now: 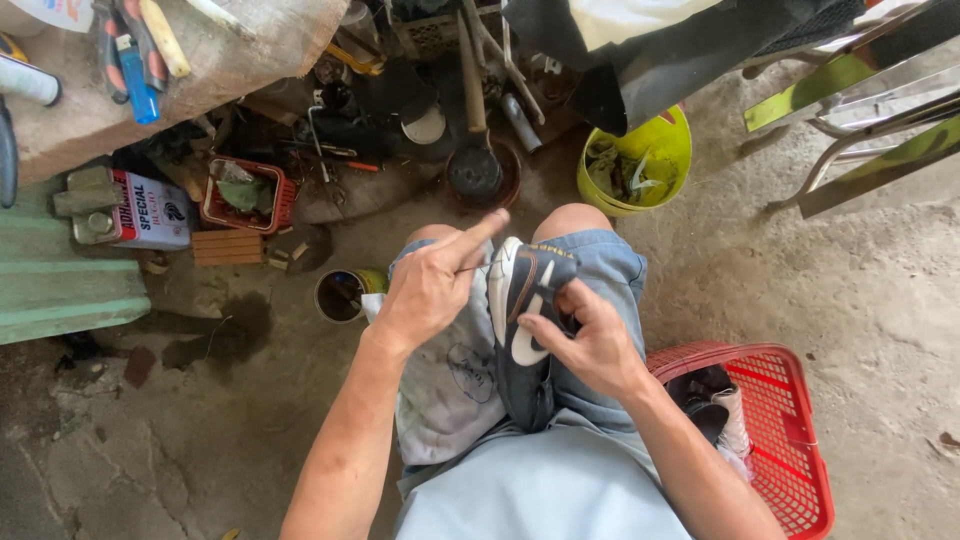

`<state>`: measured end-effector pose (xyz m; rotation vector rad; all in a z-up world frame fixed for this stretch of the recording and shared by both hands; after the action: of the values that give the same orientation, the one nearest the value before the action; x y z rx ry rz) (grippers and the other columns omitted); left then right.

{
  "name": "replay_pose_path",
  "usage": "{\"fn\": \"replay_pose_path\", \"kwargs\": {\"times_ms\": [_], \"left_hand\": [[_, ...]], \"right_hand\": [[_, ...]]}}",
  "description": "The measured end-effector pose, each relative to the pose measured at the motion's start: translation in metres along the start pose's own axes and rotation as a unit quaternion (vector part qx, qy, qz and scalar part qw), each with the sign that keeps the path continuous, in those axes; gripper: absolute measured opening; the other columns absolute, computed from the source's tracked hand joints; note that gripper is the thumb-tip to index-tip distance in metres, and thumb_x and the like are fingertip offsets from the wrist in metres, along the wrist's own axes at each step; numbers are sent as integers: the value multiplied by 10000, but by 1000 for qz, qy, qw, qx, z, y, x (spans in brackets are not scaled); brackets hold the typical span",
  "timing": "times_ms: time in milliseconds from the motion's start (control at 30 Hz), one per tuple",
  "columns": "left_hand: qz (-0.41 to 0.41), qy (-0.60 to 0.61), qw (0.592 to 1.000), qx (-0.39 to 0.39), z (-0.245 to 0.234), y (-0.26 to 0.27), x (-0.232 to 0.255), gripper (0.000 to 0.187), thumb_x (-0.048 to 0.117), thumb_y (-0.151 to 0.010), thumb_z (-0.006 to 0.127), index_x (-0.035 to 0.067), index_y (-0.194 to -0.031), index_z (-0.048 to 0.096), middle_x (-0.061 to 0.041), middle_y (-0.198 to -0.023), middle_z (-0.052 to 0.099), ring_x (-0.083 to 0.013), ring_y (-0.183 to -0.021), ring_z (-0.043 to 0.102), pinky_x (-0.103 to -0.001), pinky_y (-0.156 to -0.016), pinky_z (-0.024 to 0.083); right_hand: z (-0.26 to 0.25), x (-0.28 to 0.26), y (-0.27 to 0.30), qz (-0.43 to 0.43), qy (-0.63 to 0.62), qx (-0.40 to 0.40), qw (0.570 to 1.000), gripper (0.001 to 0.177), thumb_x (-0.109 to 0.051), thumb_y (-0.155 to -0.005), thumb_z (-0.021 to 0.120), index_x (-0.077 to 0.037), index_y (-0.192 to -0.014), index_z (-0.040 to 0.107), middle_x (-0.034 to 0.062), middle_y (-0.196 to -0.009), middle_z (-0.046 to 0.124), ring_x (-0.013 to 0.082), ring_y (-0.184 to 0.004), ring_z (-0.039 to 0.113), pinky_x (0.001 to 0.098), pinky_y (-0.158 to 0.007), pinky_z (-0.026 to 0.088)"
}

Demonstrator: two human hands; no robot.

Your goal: Hand-stitching the upper part of a sneaker to the sole using a needle and thread as part of a repair.

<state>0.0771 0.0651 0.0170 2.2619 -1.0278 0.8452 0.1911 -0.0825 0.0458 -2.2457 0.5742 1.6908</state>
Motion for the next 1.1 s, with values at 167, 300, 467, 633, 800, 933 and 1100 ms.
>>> {"fn": "replay_pose_path", "kwargs": {"times_ms": [167, 300, 467, 633, 800, 933, 1100], "left_hand": [[56, 68, 996, 18, -13, -2, 34, 313, 184, -975, 623, 335, -1222, 740, 7, -978, 777, -310, -927, 744, -430, -780, 610], [79, 111, 988, 68, -23, 5, 35, 198, 145, -950, 706, 263, -1074, 805, 5, -811, 752, -189, -721, 721, -308, -629, 591], [71, 137, 985, 72, -24, 14, 27, 136, 140, -915, 730, 227, -997, 793, 8, -765, 730, -150, -671, 673, -266, -583, 578], [64, 152, 983, 77, -32, 23, 37, 157, 125, -916, 726, 219, -1015, 805, -27, -816, 761, -187, -734, 721, -295, -615, 588], [111, 18, 993, 27, -25, 30, 62, 139, 177, -965, 661, 160, -1085, 727, -73, -845, 770, -286, -756, 758, -407, -683, 611], [100, -47, 992, 56, -18, 33, 59, 139, 237, -943, 683, 199, -1051, 604, -28, -851, 734, -267, -805, 755, -426, -706, 603], [135, 74, 986, 59, -21, 31, 77, 319, 94, -977, 642, 216, -1263, 570, -81, -1034, 780, -324, -930, 774, -444, -767, 623]], "right_hand": [[-8, 15, 16, -22, -37, 2, 999, 273, -165, -847, 861, -66, -778, 616, 32, -585, 551, 105, -607, 546, 269, -519, 433], [-8, 19, 20, -32, -61, 0, 998, 246, -118, -838, 861, -53, -787, 630, 44, -564, 550, 98, -604, 558, 258, -521, 443], [-8, 13, 19, -36, -71, 2, 997, 220, -121, -842, 857, -53, -806, 651, 27, -582, 597, 81, -600, 545, 264, -531, 482], [-11, 22, 29, -36, -111, -2, 993, 195, -86, -818, 861, -41, -824, 672, 42, -601, 662, 69, -588, 569, 241, -530, 490], [-17, 25, 36, -23, -109, 2, 994, 226, -51, -809, 849, -20, -816, 625, 75, -579, 653, 57, -596, 556, 212, -507, 456], [-18, 29, 37, -6, -114, 4, 993, 176, -45, -806, 839, -9, -819, 667, 101, -597, 719, 58, -572, 581, 217, -498, 486], [-22, 47, 42, -13, -147, 10, 989, 158, -19, -801, 832, 36, -859, 696, 143, -656, 740, 80, -640, 619, 248, -525, 542]]}}
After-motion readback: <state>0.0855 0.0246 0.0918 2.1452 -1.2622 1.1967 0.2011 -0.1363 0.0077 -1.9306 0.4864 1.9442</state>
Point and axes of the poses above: each hand's wrist, its own y-axis away from the middle knuckle, its own z-axis out of the palm, x = y × z, the point moved 9 cm from there along -y, towards the middle knuckle
